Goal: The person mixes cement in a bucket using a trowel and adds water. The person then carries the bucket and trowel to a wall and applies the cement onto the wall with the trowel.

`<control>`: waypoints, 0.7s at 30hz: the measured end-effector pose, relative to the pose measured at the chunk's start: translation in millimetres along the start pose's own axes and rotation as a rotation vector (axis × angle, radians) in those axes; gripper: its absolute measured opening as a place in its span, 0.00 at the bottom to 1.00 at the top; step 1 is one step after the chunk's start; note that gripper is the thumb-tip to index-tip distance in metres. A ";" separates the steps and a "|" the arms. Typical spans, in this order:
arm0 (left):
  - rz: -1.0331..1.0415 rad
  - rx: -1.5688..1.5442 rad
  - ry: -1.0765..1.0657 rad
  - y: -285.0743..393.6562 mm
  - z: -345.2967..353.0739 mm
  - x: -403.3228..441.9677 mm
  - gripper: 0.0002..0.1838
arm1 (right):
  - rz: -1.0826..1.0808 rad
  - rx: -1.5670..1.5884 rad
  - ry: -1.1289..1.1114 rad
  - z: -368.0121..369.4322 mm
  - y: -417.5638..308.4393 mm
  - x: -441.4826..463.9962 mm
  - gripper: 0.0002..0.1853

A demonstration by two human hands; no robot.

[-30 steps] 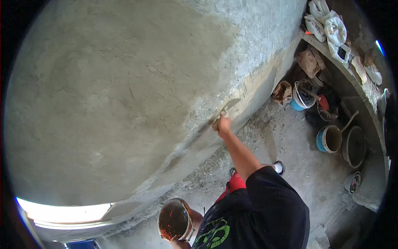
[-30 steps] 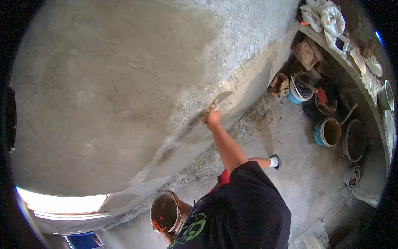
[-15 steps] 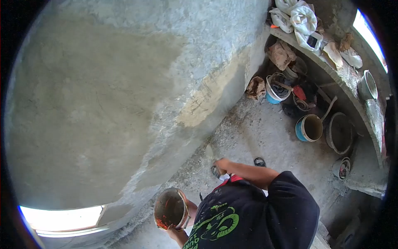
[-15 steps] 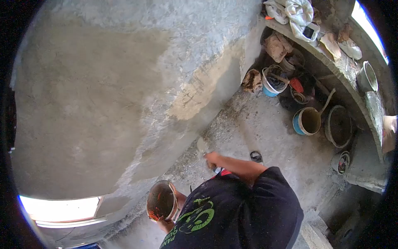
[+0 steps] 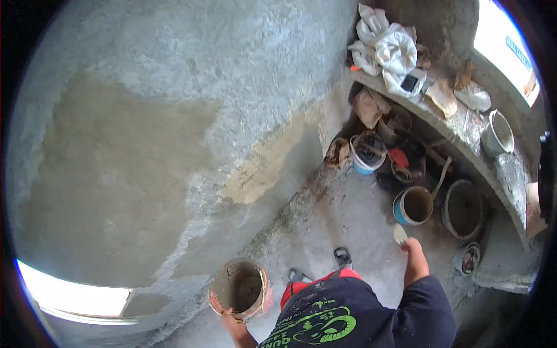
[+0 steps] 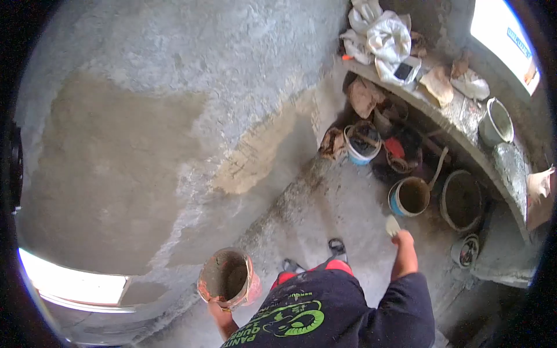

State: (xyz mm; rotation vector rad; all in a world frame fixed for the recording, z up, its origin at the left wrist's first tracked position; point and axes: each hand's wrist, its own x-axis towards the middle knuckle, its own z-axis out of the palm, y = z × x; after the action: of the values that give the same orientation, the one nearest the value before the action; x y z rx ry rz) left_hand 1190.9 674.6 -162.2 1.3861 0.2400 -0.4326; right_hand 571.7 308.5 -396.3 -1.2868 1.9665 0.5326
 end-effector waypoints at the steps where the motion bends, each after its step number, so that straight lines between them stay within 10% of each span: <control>1: -0.020 0.012 -0.035 -3.7 3.7 -7.0 0.13 | 0.036 0.007 -0.013 0.8 32.2 -2.1 0.13; 8: -0.067 0.049 -0.078 -67.5 -9.9 55.5 0.20 | 0.291 0.366 -0.124 142.0 179.2 35.9 0.12; 21: -0.112 0.260 -0.044 -69.8 -73.8 66.6 0.26 | 0.166 0.225 -0.058 174.2 -28.2 -222.0 0.19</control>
State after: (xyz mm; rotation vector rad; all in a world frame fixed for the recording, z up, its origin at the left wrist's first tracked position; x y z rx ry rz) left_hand 1227.1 728.1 -265.0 1.6203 0.2323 -0.6028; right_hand 711.2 549.6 -343.0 -0.9652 2.0311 0.4086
